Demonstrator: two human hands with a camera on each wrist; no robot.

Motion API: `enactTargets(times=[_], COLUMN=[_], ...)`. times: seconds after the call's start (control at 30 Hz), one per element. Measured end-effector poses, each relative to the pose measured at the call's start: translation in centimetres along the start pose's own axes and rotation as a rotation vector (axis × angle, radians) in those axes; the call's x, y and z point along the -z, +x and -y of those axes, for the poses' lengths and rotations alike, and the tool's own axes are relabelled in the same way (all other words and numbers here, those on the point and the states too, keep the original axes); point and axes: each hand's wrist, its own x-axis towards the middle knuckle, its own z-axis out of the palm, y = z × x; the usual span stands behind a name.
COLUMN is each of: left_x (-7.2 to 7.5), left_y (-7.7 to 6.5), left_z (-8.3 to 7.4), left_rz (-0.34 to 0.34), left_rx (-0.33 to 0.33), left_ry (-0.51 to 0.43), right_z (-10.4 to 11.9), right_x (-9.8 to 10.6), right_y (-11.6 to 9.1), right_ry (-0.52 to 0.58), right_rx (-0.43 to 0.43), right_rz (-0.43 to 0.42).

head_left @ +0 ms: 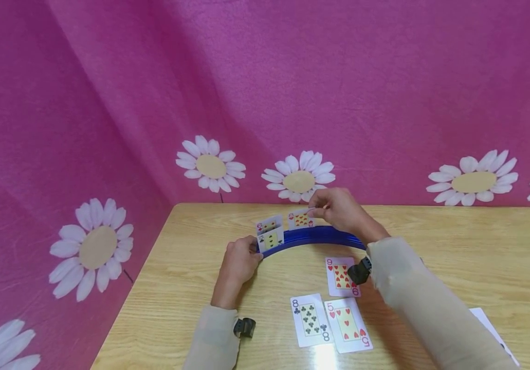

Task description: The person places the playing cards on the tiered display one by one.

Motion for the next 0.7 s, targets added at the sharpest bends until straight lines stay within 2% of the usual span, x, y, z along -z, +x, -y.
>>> enactTargets(times=[0.2, 0.5, 0.7], left_x=[0.14, 0.18, 0.14], left_y=[-0.14, -0.13, -0.19], left_z=[-0.11, -0.12, -0.06], left_rz=[0.004, 0.007, 0.004], left_rx=[-0.004, 0.003, 0.000], left_ry=[-0.011, -0.012, -0.004], right_z=[-0.18, -0.83, -0.85], right_x=[-0.28, -0.62, -0.72], right_y=[0.03, -0.16, -0.25], right_ry=[-0.007, -0.005, 0.008], right_rx=[-0.007, 0.019, -0.003], right_rz=[0.013, -0.017, -0.006])
